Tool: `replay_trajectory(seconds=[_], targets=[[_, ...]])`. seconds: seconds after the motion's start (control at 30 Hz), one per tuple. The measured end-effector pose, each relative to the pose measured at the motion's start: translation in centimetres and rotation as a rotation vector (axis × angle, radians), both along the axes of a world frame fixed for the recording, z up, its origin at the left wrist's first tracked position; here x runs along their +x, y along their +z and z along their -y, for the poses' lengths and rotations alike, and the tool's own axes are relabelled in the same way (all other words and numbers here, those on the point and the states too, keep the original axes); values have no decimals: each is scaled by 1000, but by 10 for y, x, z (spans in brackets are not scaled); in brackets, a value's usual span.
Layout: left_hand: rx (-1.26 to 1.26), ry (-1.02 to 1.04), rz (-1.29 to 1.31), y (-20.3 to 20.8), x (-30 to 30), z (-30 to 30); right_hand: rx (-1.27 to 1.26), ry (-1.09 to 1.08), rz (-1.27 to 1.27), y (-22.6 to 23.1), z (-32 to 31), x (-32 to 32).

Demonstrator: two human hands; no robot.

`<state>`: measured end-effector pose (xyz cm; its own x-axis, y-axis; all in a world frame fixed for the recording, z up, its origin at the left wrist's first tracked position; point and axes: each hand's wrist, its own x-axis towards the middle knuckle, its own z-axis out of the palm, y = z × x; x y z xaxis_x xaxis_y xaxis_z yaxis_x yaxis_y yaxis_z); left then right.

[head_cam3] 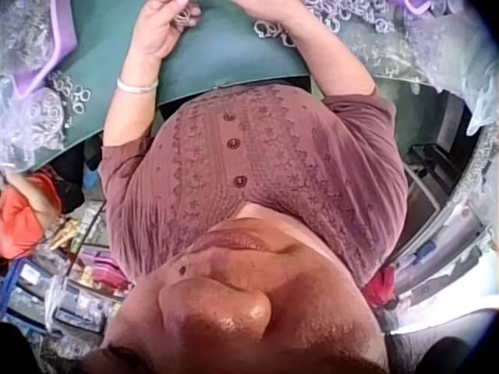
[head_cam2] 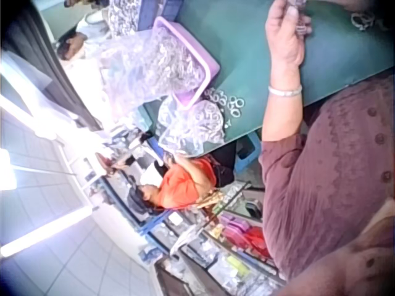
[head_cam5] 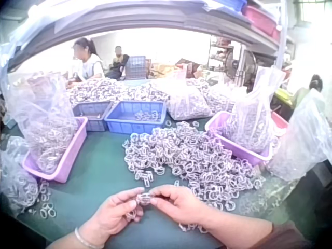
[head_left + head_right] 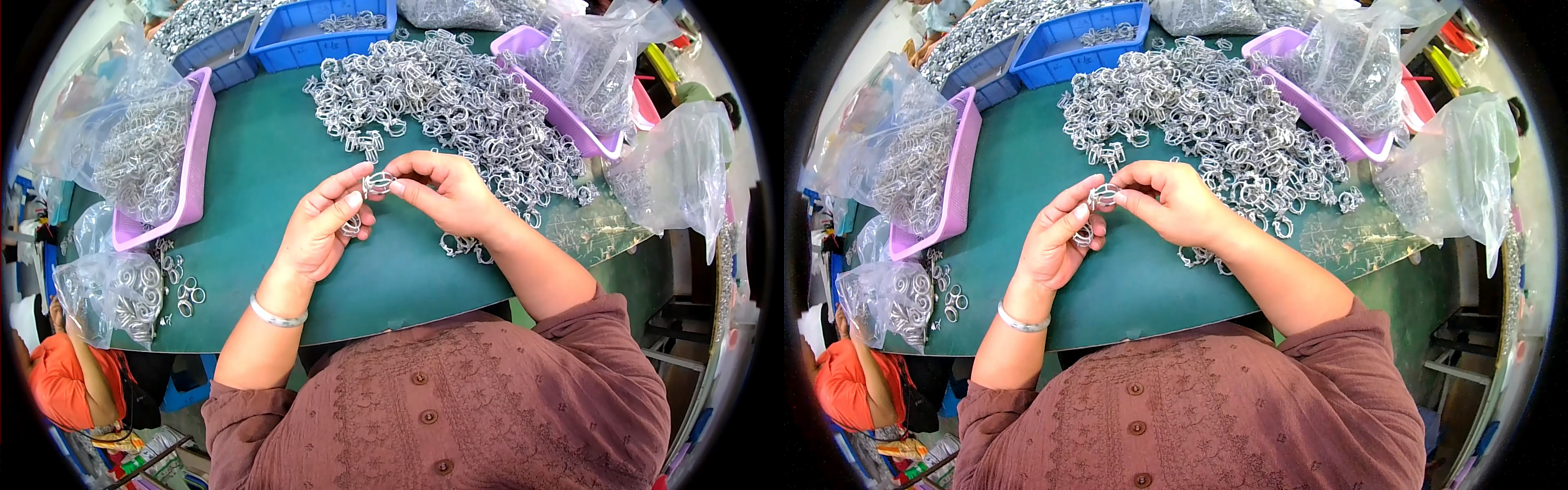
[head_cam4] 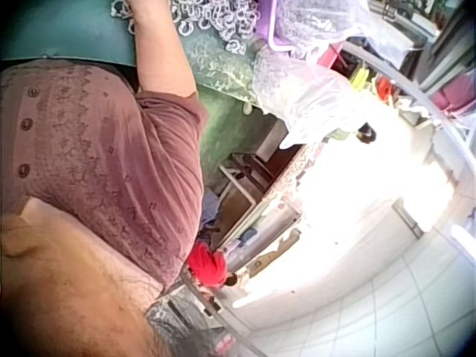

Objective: The person assembles metal clips by hand at a workbench, walks over and turns on a standing fan, and returns to the workbench to assemble more metal clips by hand.

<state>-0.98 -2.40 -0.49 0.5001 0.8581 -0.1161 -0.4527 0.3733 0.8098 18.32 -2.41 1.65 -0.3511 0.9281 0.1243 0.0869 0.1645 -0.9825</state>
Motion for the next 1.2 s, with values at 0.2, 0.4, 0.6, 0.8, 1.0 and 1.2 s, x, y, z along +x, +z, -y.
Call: replay_trajectory(seconds=[0.2, 0.4, 0.6, 0.8, 1.0, 1.2], targets=[[-39, -5, -11, 2, -1, -1, -13, -1, 63, 5, 1, 1], [35, 50, -163, -1, 1, 1, 292, -27, 159, -1, -1, 2], [196, 136, -249, 1, 6, 4, 265, -25, 66, -3, -3, 0], [259, 151, -252, -2, 5, 4, 284, -27, 74, 0, -1, -1], [178, 135, -212, -1, 5, 3, 272, -28, 77, 2, 0, -1], [-73, -3, 143, -5, -7, -5, 331, -88, 257, -3, -12, 9]])
